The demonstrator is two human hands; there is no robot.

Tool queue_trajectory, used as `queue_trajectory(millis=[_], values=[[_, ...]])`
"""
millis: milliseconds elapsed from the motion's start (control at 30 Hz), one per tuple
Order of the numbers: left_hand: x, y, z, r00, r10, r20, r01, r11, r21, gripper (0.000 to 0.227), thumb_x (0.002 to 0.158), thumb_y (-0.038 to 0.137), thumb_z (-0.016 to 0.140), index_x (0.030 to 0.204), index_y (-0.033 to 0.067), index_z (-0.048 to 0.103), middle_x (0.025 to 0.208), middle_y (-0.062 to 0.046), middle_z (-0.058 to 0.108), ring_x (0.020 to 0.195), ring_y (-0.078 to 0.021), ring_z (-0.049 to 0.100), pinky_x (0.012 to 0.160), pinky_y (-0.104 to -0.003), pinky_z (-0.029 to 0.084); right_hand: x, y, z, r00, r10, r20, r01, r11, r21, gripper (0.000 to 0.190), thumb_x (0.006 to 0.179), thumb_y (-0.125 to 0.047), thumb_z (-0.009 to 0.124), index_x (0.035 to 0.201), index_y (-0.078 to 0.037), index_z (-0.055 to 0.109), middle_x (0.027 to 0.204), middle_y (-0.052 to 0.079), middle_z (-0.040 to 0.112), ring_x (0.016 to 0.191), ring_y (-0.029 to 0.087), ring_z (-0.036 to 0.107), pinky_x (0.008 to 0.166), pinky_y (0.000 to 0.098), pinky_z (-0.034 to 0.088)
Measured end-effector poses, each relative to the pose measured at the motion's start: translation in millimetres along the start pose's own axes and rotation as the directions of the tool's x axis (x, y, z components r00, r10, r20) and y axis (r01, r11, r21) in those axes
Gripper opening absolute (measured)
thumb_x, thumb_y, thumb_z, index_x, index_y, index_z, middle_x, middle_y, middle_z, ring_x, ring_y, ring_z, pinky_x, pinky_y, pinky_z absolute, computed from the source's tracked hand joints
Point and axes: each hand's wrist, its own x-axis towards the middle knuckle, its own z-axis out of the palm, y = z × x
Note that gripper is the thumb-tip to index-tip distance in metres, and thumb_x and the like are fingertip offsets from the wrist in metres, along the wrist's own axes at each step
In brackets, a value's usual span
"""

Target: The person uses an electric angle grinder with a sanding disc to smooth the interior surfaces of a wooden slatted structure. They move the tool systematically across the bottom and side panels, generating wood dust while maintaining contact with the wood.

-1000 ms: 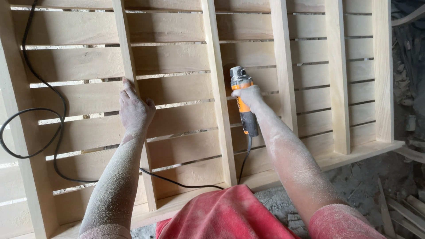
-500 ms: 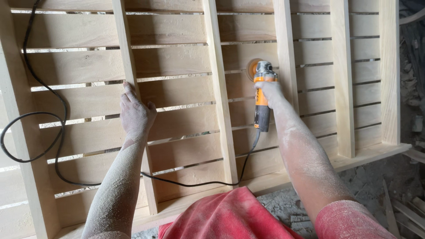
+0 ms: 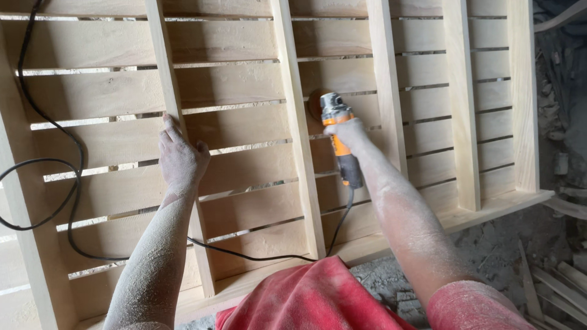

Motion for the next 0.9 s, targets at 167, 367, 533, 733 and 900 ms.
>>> queue_trajectory(millis=[167,367,533,733,900], values=[[5,3,1,0.999,-0.027,0.040,0.026,0.999,0.023,0.096,0.089,0.020,0.069,0.161,-0.0050,0.010,0.130,-0.026,0.048,0.115,-0.0389,0.057,0.091,-0.046,0.057,37,18,-54,0.998,0.046,0.033,-0.049,0.993,0.107,0.020,0.073,-0.007,0.078,0.091,-0.002,0.072,0.075,0.009,0.070,0.060,0.021,0.068,0.055,0.0384,0.057],[6,2,2,0.997,-0.045,0.057,0.042,0.997,0.058,0.097,0.090,0.021,0.070,0.160,-0.0061,0.009,0.130,-0.027,0.048,0.115,-0.0385,0.057,0.088,-0.046,0.058,75,14,-97,0.989,0.128,0.072,-0.142,0.960,0.240,0.020,0.079,-0.004,0.075,0.097,-0.001,0.068,0.073,0.011,0.068,0.059,0.023,0.068,0.056,0.0399,0.058],[5,2,2,0.998,-0.043,0.050,0.040,0.997,0.065,0.096,0.091,0.020,0.070,0.161,-0.0057,0.009,0.131,-0.027,0.047,0.117,-0.0391,0.056,0.091,-0.046,0.057,94,-5,-103,0.992,0.073,0.106,-0.098,0.963,0.253,0.022,0.079,-0.003,0.076,0.100,0.000,0.068,0.074,0.009,0.067,0.060,0.022,0.067,0.056,0.0386,0.058],[4,2,1,0.996,-0.061,0.061,0.057,0.997,0.055,0.095,0.091,0.021,0.070,0.161,-0.0053,0.011,0.131,-0.027,0.047,0.117,-0.0403,0.056,0.091,-0.048,0.056,81,2,-104,0.993,0.064,0.097,-0.086,0.964,0.252,0.022,0.079,-0.003,0.076,0.099,0.000,0.068,0.074,0.009,0.067,0.060,0.021,0.067,0.056,0.0373,0.057],[7,3,2,0.997,-0.056,0.054,0.052,0.997,0.062,0.096,0.089,0.021,0.071,0.160,-0.0061,0.012,0.131,-0.027,0.048,0.116,-0.0405,0.057,0.089,-0.048,0.056,65,27,-107,0.991,0.097,0.087,-0.115,0.965,0.234,0.019,0.079,-0.003,0.075,0.096,0.000,0.069,0.074,0.010,0.067,0.061,0.021,0.068,0.056,0.0374,0.057]])
